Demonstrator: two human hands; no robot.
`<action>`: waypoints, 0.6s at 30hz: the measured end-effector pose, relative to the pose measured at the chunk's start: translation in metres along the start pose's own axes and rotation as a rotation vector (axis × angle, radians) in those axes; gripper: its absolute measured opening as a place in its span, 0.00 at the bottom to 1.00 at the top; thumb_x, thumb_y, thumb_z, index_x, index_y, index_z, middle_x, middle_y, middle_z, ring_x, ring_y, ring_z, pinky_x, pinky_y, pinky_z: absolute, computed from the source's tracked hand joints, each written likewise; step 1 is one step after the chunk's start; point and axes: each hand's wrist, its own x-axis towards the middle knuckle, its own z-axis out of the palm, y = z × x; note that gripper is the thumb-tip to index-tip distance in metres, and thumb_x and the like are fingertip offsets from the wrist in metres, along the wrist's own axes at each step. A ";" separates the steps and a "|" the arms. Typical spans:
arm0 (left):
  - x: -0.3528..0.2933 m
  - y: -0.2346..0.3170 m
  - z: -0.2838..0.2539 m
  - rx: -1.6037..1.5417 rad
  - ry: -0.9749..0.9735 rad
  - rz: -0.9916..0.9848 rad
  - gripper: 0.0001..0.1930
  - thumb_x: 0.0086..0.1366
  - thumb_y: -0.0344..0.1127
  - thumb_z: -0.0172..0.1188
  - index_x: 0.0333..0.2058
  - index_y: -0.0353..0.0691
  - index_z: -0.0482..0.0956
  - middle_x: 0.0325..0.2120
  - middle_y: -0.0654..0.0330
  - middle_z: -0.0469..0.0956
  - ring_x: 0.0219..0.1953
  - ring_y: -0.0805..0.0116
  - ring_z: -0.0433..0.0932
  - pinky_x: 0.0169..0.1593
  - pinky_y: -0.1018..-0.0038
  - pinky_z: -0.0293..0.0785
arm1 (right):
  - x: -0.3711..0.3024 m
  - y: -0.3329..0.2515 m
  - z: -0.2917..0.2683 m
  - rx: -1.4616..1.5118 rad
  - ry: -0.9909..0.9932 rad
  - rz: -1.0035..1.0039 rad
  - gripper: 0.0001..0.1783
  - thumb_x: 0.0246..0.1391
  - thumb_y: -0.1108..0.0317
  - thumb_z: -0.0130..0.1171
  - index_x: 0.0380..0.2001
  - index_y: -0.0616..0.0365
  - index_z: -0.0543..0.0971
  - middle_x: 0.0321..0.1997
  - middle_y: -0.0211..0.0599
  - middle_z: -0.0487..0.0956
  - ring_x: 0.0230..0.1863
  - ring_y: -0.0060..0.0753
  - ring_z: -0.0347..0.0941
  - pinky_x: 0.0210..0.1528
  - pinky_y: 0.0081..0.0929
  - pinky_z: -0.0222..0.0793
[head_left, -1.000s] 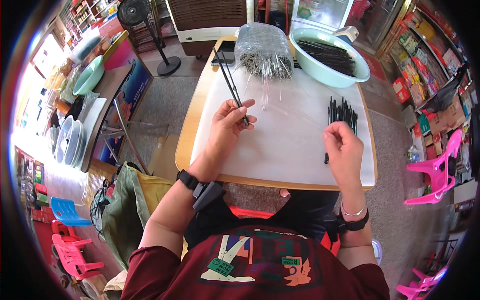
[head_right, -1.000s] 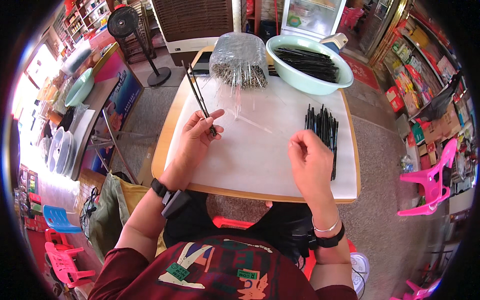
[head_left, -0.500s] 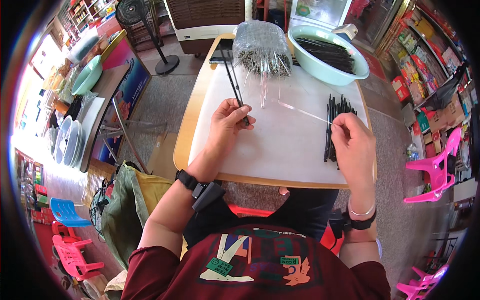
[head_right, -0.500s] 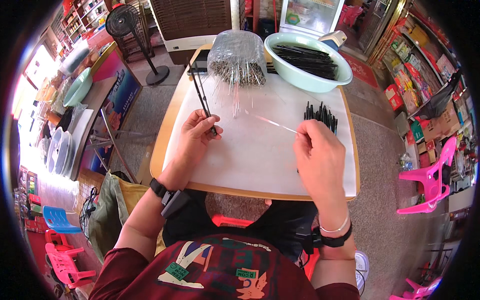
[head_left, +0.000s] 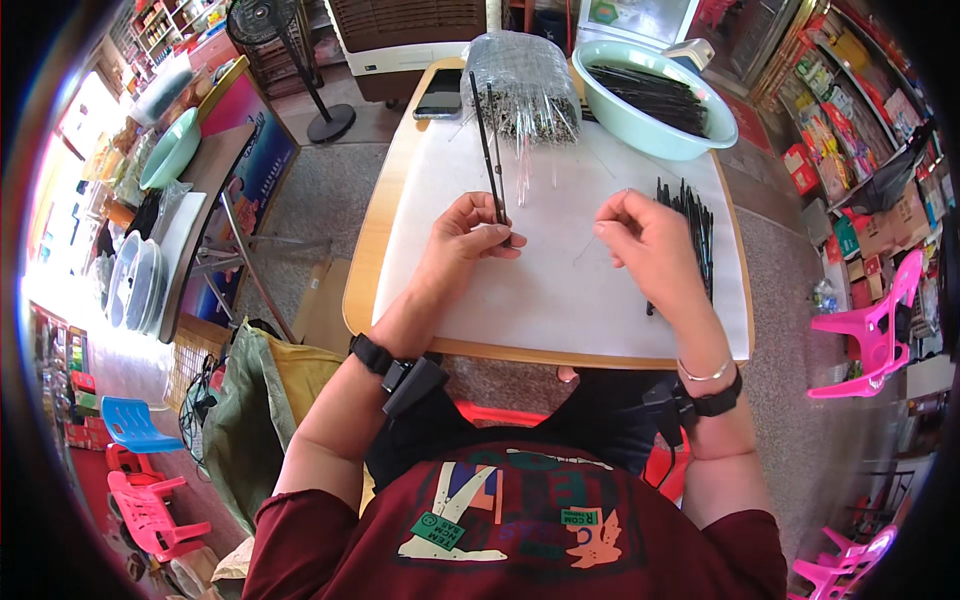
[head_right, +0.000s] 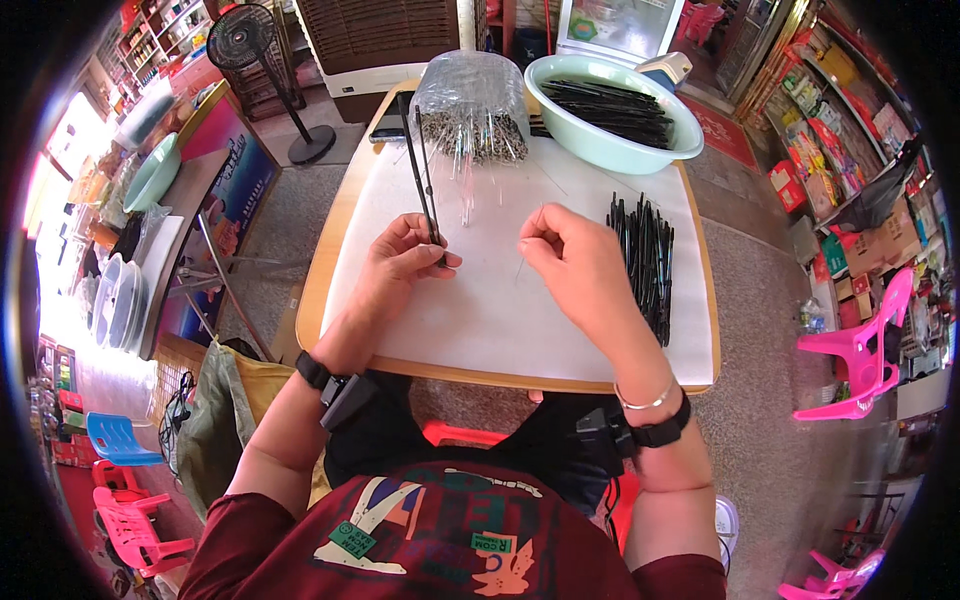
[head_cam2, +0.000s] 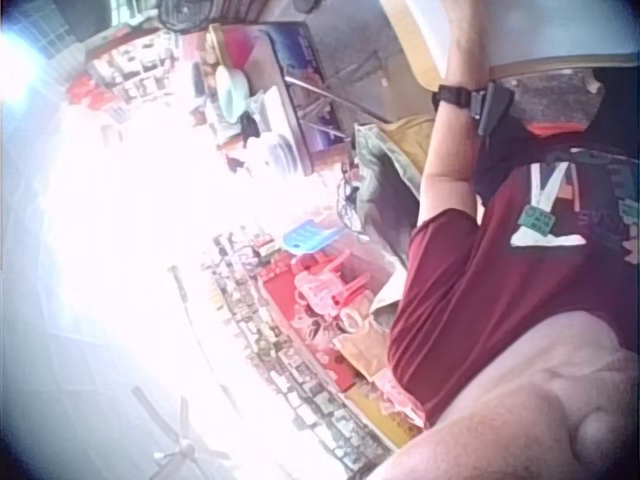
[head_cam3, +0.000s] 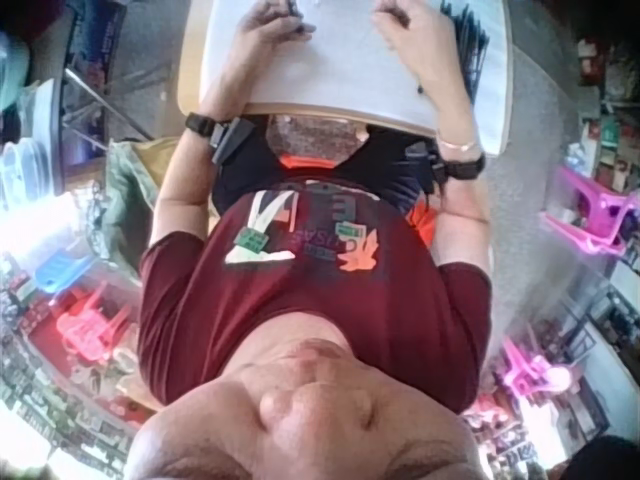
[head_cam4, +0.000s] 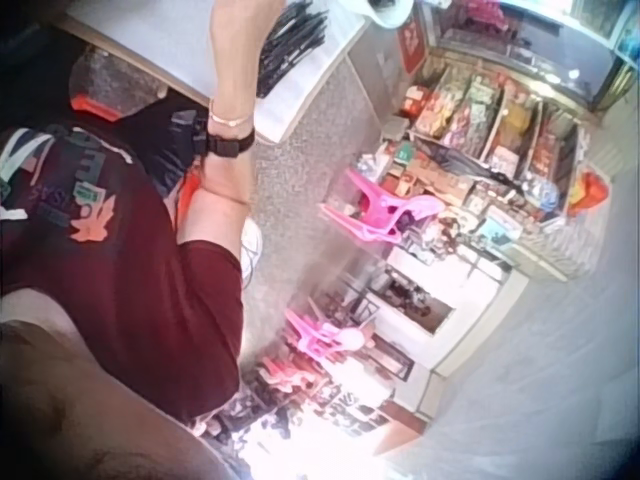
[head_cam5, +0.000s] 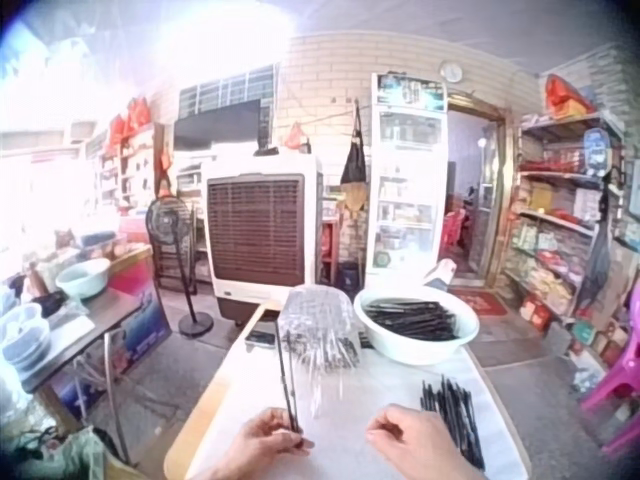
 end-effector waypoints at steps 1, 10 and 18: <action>0.000 -0.001 -0.002 -0.019 -0.028 -0.015 0.07 0.59 0.23 0.56 0.36 0.39 0.70 0.30 0.60 0.76 0.34 0.65 0.81 0.38 0.74 0.78 | 0.002 0.008 0.005 0.003 -0.004 -0.002 0.04 0.51 0.74 0.56 0.28 0.64 0.74 0.22 0.33 0.75 0.23 0.21 0.70 0.28 0.22 0.67; -0.004 0.001 0.000 0.003 -0.198 -0.117 0.12 0.59 0.22 0.57 0.42 0.39 0.70 0.34 0.55 0.77 0.36 0.62 0.81 0.40 0.71 0.79 | 0.026 0.033 0.032 0.388 0.131 0.126 0.05 0.53 0.72 0.55 0.31 0.63 0.75 0.27 0.32 0.77 0.25 0.18 0.72 0.27 0.18 0.72; -0.003 -0.001 0.002 -0.017 -0.221 -0.142 0.16 0.58 0.21 0.57 0.45 0.39 0.70 0.34 0.53 0.77 0.37 0.60 0.81 0.41 0.69 0.79 | 0.034 0.059 0.050 0.886 0.054 0.277 0.07 0.53 0.70 0.57 0.33 0.63 0.75 0.27 0.36 0.78 0.22 0.20 0.72 0.23 0.20 0.73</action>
